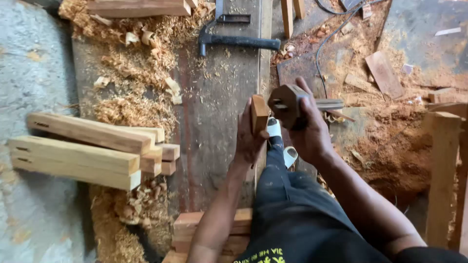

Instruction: Mark wooden blocks using a marking gauge to scribe lines for future cuts or joints.

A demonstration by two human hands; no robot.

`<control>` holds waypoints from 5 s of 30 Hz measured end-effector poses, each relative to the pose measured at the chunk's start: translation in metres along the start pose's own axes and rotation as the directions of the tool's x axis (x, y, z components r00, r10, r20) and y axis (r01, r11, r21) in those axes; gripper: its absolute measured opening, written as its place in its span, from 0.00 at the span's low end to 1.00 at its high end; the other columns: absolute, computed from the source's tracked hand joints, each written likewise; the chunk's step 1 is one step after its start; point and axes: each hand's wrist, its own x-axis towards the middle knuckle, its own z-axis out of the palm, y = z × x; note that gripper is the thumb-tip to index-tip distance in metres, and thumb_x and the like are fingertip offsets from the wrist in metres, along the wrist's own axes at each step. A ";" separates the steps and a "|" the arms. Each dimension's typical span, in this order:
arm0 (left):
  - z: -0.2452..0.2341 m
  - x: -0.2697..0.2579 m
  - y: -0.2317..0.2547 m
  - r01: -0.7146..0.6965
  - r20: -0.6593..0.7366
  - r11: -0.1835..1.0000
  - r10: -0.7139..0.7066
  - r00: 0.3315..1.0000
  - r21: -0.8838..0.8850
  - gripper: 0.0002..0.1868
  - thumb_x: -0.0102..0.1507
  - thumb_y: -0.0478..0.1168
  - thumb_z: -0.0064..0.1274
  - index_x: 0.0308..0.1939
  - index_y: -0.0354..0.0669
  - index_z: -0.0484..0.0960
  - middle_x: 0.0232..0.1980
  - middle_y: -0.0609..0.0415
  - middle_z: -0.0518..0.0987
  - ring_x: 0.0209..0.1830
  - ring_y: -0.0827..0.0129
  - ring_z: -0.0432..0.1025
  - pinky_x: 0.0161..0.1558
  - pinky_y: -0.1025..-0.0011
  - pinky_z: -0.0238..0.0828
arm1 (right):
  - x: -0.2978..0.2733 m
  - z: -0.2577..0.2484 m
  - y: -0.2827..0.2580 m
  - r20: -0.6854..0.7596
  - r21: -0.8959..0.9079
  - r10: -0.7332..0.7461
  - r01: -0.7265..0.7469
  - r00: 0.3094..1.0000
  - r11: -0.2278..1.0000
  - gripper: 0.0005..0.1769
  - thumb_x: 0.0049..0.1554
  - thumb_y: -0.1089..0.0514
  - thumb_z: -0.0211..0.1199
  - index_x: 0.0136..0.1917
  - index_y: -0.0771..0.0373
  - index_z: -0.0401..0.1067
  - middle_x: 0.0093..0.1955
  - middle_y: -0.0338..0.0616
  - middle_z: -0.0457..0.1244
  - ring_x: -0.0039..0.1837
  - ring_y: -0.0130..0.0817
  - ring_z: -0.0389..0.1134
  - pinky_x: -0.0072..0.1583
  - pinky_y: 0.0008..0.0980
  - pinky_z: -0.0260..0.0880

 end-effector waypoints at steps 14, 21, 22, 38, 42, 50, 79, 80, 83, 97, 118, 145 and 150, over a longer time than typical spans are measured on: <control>0.027 -0.027 0.031 -0.513 -0.087 0.810 0.555 0.828 0.285 0.20 0.75 0.43 0.25 0.69 0.51 0.64 0.63 0.23 0.66 0.51 0.25 0.68 0.50 0.40 0.64 | -0.100 0.079 -0.124 0.032 -0.809 0.093 -0.029 0.995 0.587 0.37 0.65 0.32 0.33 0.83 0.44 0.43 0.76 0.76 0.49 0.76 0.71 0.50 0.69 0.64 0.55; 0.033 -0.008 0.082 -0.144 0.025 0.989 0.145 0.989 -0.024 0.35 0.74 0.61 0.17 0.69 0.43 0.67 0.71 0.29 0.61 0.68 0.28 0.59 0.71 0.31 0.39 | -0.078 0.070 -0.131 0.022 -0.752 -0.006 0.021 1.000 0.659 0.35 0.66 0.34 0.41 0.82 0.46 0.46 0.74 0.74 0.51 0.72 0.67 0.56 0.68 0.62 0.60; 0.034 -0.006 0.085 -0.149 0.028 0.989 0.149 0.988 -0.025 0.35 0.74 0.61 0.17 0.69 0.43 0.67 0.71 0.29 0.61 0.68 0.28 0.59 0.71 0.31 0.39 | -0.078 0.069 -0.131 0.021 -0.751 -0.011 0.023 1.000 0.660 0.35 0.66 0.34 0.41 0.82 0.46 0.46 0.74 0.74 0.51 0.72 0.67 0.56 0.68 0.62 0.60; 0.029 0.025 0.100 -0.570 -0.105 0.784 0.606 0.789 0.247 0.22 0.74 0.42 0.19 0.63 0.45 0.67 0.58 0.25 0.68 0.47 0.31 0.68 0.43 0.51 0.63 | -0.063 0.084 -0.137 0.040 -0.775 -0.137 0.117 0.990 0.621 0.38 0.66 0.35 0.41 0.80 0.58 0.49 0.64 0.74 0.56 0.68 0.69 0.59 0.66 0.67 0.60; 0.025 0.009 0.115 -0.401 -0.093 0.910 0.411 0.907 0.109 0.29 0.72 0.53 0.19 0.67 0.41 0.66 0.54 0.29 0.67 0.46 0.33 0.66 0.46 0.53 0.63 | -0.019 0.073 -0.132 0.148 -0.754 -0.286 0.295 0.947 0.587 0.30 0.70 0.43 0.44 0.75 0.66 0.57 0.68 0.74 0.57 0.71 0.65 0.58 0.71 0.62 0.54; 0.016 0.021 0.120 -0.386 -0.177 0.922 0.384 0.906 0.023 0.27 0.71 0.54 0.32 0.68 0.43 0.66 0.51 0.30 0.67 0.46 0.35 0.66 0.44 0.55 0.62 | -0.043 0.085 -0.134 0.131 -0.721 -0.220 0.245 0.967 0.649 0.31 0.69 0.40 0.42 0.79 0.56 0.55 0.61 0.64 0.60 0.65 0.51 0.59 0.67 0.55 0.60; -0.019 0.134 0.021 0.188 -0.108 0.952 -0.166 0.980 0.240 0.66 0.44 0.79 0.61 0.71 0.35 0.62 0.47 0.41 0.76 0.37 0.60 0.75 0.25 0.73 0.79 | 0.086 0.054 -0.143 -0.179 0.044 0.229 -0.225 0.957 0.973 0.37 0.44 0.47 0.68 0.63 0.66 0.69 0.58 0.56 0.63 0.53 0.43 0.65 0.43 0.31 0.67; -0.024 0.136 0.019 0.238 -0.110 0.931 -0.216 0.970 0.276 0.65 0.47 0.78 0.60 0.73 0.38 0.59 0.48 0.40 0.76 0.29 0.68 0.74 0.17 0.78 0.74 | 0.088 0.049 -0.142 -0.177 0.102 0.256 -0.241 0.950 0.965 0.37 0.45 0.49 0.67 0.65 0.69 0.67 0.60 0.63 0.62 0.53 0.54 0.65 0.46 0.38 0.72; -0.036 0.140 0.007 0.240 -0.207 0.930 -0.186 0.960 0.277 0.52 0.52 0.76 0.58 0.61 0.42 0.61 0.40 0.48 0.76 0.18 0.74 0.73 0.08 0.81 0.67 | 0.083 0.042 -0.139 -0.153 0.128 0.291 -0.273 0.944 0.954 0.37 0.45 0.52 0.67 0.66 0.72 0.67 0.61 0.69 0.64 0.55 0.62 0.67 0.50 0.44 0.77; -0.065 0.031 0.033 -0.018 -0.112 0.955 -0.016 0.994 -0.297 0.41 0.47 0.42 0.76 0.60 0.38 0.73 0.51 0.30 0.79 0.53 0.29 0.75 0.56 0.43 0.74 | 0.043 0.067 -0.082 0.132 -0.186 0.219 -0.193 0.967 0.963 0.34 0.48 0.54 0.75 0.65 0.62 0.66 0.58 0.55 0.63 0.55 0.58 0.72 0.61 0.55 0.81; 0.040 -0.034 0.017 0.255 0.331 -0.221 -0.755 0.566 -0.941 0.51 0.57 0.70 0.58 0.73 0.45 0.57 0.55 0.34 0.72 0.48 0.52 0.71 0.50 0.52 0.71 | -0.046 0.013 -0.029 0.359 -0.496 0.181 0.023 0.916 0.868 0.64 0.39 0.66 0.83 0.80 0.55 0.49 0.68 0.64 0.56 0.65 0.52 0.62 0.70 0.54 0.64; 0.051 -0.010 0.089 0.535 0.096 0.037 -0.971 0.219 -0.844 0.49 0.52 0.74 0.52 0.60 0.36 0.74 0.47 0.46 0.77 0.49 0.57 0.74 0.59 0.64 0.61 | -0.047 0.046 -0.089 0.251 -0.960 0.421 0.171 0.871 0.220 0.32 0.67 0.39 0.44 0.80 0.49 0.53 0.51 0.68 0.61 0.52 0.58 0.64 0.54 0.51 0.64; 0.058 -0.017 0.082 0.499 0.043 0.090 -0.967 0.250 -0.862 0.45 0.53 0.70 0.54 0.56 0.33 0.75 0.43 0.47 0.75 0.46 0.57 0.71 0.58 0.62 0.60 | -0.051 0.042 -0.084 0.258 -0.952 0.410 0.158 0.875 0.262 0.32 0.67 0.38 0.45 0.80 0.50 0.53 0.55 0.69 0.60 0.57 0.62 0.63 0.58 0.58 0.63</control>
